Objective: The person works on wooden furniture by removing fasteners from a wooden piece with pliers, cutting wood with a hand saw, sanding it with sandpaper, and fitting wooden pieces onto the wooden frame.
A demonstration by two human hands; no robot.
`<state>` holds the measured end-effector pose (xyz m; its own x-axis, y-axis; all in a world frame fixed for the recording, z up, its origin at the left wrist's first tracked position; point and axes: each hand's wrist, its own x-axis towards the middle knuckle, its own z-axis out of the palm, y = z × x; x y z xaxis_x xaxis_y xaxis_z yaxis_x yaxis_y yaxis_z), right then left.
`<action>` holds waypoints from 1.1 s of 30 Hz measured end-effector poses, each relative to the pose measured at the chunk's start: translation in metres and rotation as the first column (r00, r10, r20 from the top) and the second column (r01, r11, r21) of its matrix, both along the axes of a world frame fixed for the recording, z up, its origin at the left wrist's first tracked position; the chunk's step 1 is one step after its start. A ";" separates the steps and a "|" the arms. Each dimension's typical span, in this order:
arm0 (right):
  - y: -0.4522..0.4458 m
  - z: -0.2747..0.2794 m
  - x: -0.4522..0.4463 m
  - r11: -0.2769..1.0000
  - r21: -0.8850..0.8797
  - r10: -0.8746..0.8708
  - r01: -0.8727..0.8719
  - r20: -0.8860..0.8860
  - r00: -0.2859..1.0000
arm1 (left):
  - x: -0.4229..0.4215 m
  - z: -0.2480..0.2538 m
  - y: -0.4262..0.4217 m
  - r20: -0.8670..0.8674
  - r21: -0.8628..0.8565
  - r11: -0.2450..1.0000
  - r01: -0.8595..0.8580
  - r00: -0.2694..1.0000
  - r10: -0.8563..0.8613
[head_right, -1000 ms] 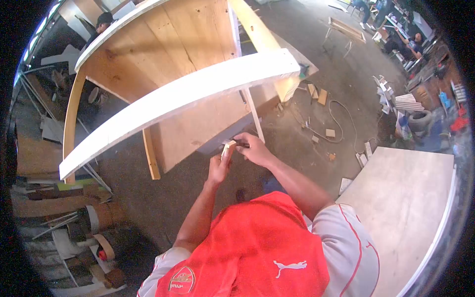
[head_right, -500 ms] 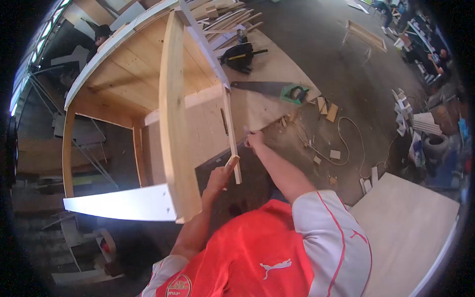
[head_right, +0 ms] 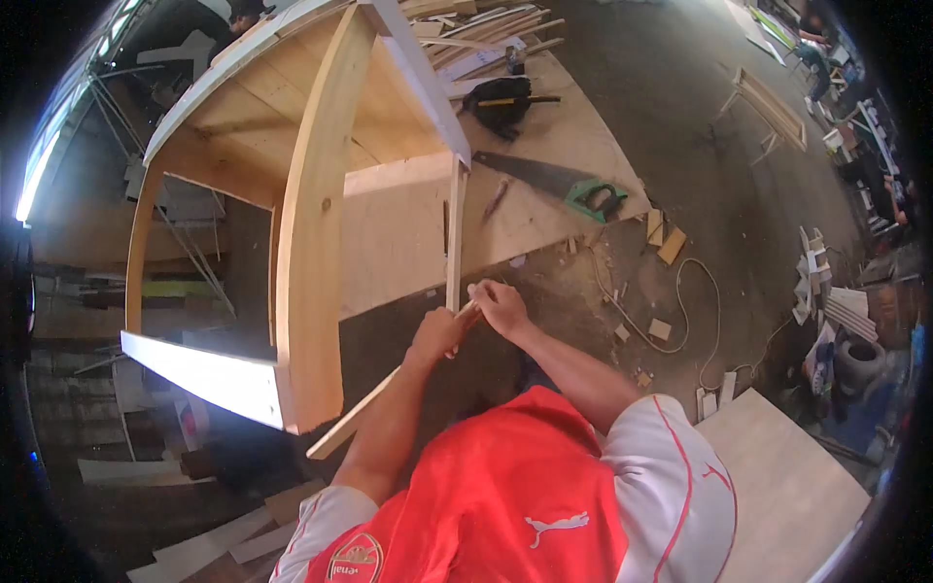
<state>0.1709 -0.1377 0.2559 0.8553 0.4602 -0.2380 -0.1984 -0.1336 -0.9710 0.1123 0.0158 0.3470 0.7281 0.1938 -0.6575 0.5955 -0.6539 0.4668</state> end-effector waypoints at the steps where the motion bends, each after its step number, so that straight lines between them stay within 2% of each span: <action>1: -0.002 -0.001 -0.008 0.998 -0.009 -0.066 0.067 0.060 0.996 | -0.003 0.006 -0.005 0.003 -0.012 1.000 0.001 1.000 -0.001; 3: -0.002 -0.005 -0.014 0.979 -0.011 -0.197 0.203 0.196 0.961 | -0.005 0.000 -0.012 0.042 -0.034 0.999 0.028 0.999 -0.027; 5: -0.008 -0.018 -0.017 0.966 0.051 -0.259 0.254 0.204 0.944 | -0.015 -0.002 -0.021 0.116 -0.015 0.997 0.071 0.991 -0.069; 7: -0.019 -0.003 -0.023 0.958 0.078 -0.287 0.276 0.224 0.932 | -0.030 0.005 -0.032 0.212 0.048 0.991 0.128 0.968 -0.135; 10: -0.034 -0.025 -0.031 0.920 -0.087 -0.352 0.383 0.251 0.902 | -0.069 0.024 -0.056 0.313 0.288 0.941 0.177 0.912 -0.267; 13: -0.068 -0.039 -0.049 0.895 0.090 -0.426 0.436 -0.114 0.898 | -0.136 0.049 -0.078 0.594 0.363 0.932 0.012 0.767 -0.242; 15: -0.094 -0.017 -0.069 0.840 -0.101 -0.533 0.533 -0.336 0.777 | -0.183 0.057 -0.082 0.792 0.377 0.919 -0.118 0.555 -0.254; 18: -0.138 -0.046 -0.082 0.807 -0.157 -0.577 0.569 -0.415 0.704 | -0.263 0.076 -0.089 0.930 0.351 0.880 -0.320 0.230 -0.288; 20: -0.162 -0.051 -0.089 0.800 -0.233 -0.591 0.553 -0.469 0.656 | -0.308 0.113 -0.094 0.896 0.435 0.723 -0.537 0.180 -0.406; 22: -0.173 -0.046 -0.099 0.776 -0.214 -0.605 0.593 -0.517 0.605 | -0.324 0.114 -0.086 0.930 0.154 0.618 -0.771 -0.098 -0.354; 23: -0.177 -0.045 -0.103 0.763 -0.206 -0.610 0.613 -0.543 0.576 | -0.328 0.115 -0.080 0.969 -0.014 0.654 -0.756 -0.171 -0.177; 25: -0.185 -0.050 -0.109 0.748 -0.170 -0.595 0.641 -0.600 0.535 | -0.324 0.125 -0.071 0.936 -0.347 0.632 -0.693 -0.301 0.183; 26: -0.187 -0.053 -0.109 0.743 -0.150 -0.581 0.652 -0.629 0.517 | -0.316 0.139 -0.071 0.848 -0.526 0.695 -0.489 -0.360 0.389; 28: -0.187 -0.054 -0.111 0.754 -0.151 -0.568 0.640 -0.639 0.519 | -0.304 0.148 -0.063 0.807 -0.586 0.764 -0.270 -0.285 0.518; 31: -0.185 -0.066 -0.107 0.757 -0.162 -0.555 0.633 -0.672 0.490 | -0.277 0.173 -0.074 0.648 -0.757 0.597 -0.266 -0.420 0.635; 33: -0.186 -0.078 -0.101 0.767 -0.150 -0.530 0.624 -0.697 0.483 | -0.274 0.173 -0.066 0.672 -0.741 0.596 -0.310 -0.362 0.646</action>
<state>0.0699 -0.3241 0.1779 0.5540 -0.0138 -0.8324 -0.7755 0.3550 -0.5221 -0.1621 -0.0504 0.5197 0.2538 0.8995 0.3558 -0.4232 -0.2275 0.8770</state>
